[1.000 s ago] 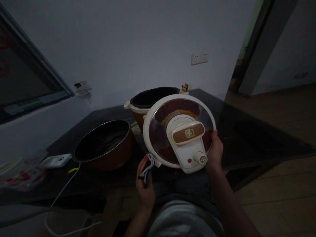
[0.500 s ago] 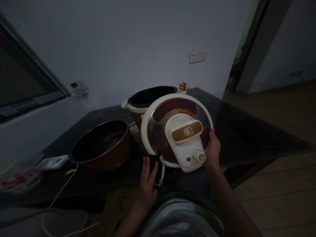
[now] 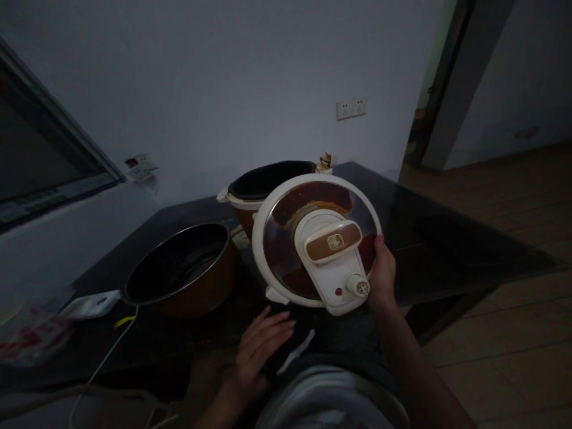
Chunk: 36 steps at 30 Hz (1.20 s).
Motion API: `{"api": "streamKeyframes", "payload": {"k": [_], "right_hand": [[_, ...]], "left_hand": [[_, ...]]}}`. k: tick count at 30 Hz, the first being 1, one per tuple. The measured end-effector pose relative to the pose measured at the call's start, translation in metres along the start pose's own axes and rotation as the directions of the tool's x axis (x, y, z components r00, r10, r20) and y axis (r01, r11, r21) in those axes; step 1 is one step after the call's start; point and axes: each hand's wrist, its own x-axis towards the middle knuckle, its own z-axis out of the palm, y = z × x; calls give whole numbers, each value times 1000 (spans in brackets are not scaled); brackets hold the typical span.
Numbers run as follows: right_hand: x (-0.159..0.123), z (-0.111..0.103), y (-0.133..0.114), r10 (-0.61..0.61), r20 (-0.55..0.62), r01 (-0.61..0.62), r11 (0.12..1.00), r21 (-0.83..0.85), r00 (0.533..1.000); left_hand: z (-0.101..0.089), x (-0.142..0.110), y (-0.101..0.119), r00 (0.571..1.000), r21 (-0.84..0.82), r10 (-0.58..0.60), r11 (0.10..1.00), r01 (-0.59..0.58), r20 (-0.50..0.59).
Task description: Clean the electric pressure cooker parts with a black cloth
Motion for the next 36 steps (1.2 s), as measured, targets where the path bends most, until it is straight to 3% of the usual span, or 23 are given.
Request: {"api": "streamKeyframes", "payload": {"k": [1, 2, 3, 4, 6, 7, 8, 9, 10, 12, 14, 17, 22, 27, 32, 36], "right_hand": [[1, -1, 1, 5, 0, -5, 1000, -5, 1000], [1, -1, 2, 10, 2, -10, 1000, -6, 1000], [2, -2, 2, 16, 4, -16, 1000, -3, 1000], [2, -2, 3, 23, 6, -23, 1000, 2, 1000], [3, -3, 4, 36, 9, -36, 999, 6, 999], [3, -3, 4, 38, 11, -38, 999, 3, 999], [3, -4, 4, 40, 11, -40, 999, 0, 999], [2, -3, 4, 42, 10, -42, 999, -1, 999], [2, -3, 3, 44, 9, -44, 999, 0, 999], [1, -3, 2, 48, 6, -48, 999, 9, 999], [0, -2, 1, 54, 5, -54, 998, 19, 999], [-1, -1, 1, 69, 10, -69, 997, 33, 998], [1, -3, 3, 85, 19, -86, 995, 48, 996], [3, -5, 5, 78, 25, -79, 996, 50, 997], [0, -4, 2, 78, 22, -79, 996, 41, 997], [-3, -1, -4, 74, 5, -74, 996, 39, 997]], "left_hand": [[-4, 7, 3, 985, -46, -129, 991, 125, -111], [-8, 14, 5, 927, -91, -284, 959, 270, -245], [-11, 23, 5, 816, -145, -428, 903, 405, -388], [-13, 33, 3, 655, -209, -534, 835, 509, -534], [-14, 52, -6, 322, -352, -594, 744, 568, -737], [-12, 59, -11, 197, -409, -589, 728, 551, -784], [-9, 65, -15, 151, -438, -593, 721, 537, -791], [-4, 68, -17, 180, -441, -612, 714, 544, -770], [3, 68, -17, 274, -415, -636, 714, 564, -722], [18, 62, -12, 558, -279, -630, 760, 588, -540], [32, 50, -2, 758, -117, -512, 851, 512, -405], [46, 35, 9, 893, 99, -337, 920, 380, -298], [38, 33, 9, 975, 333, -197, 917, 221, -104], [16, 47, 0, 989, 394, -123, 915, 83, 78], [4, 72, -13, 986, 340, -167, 929, 150, 21], [-4, 99, -32, 948, 78, -286, 951, 298, -142]]}}
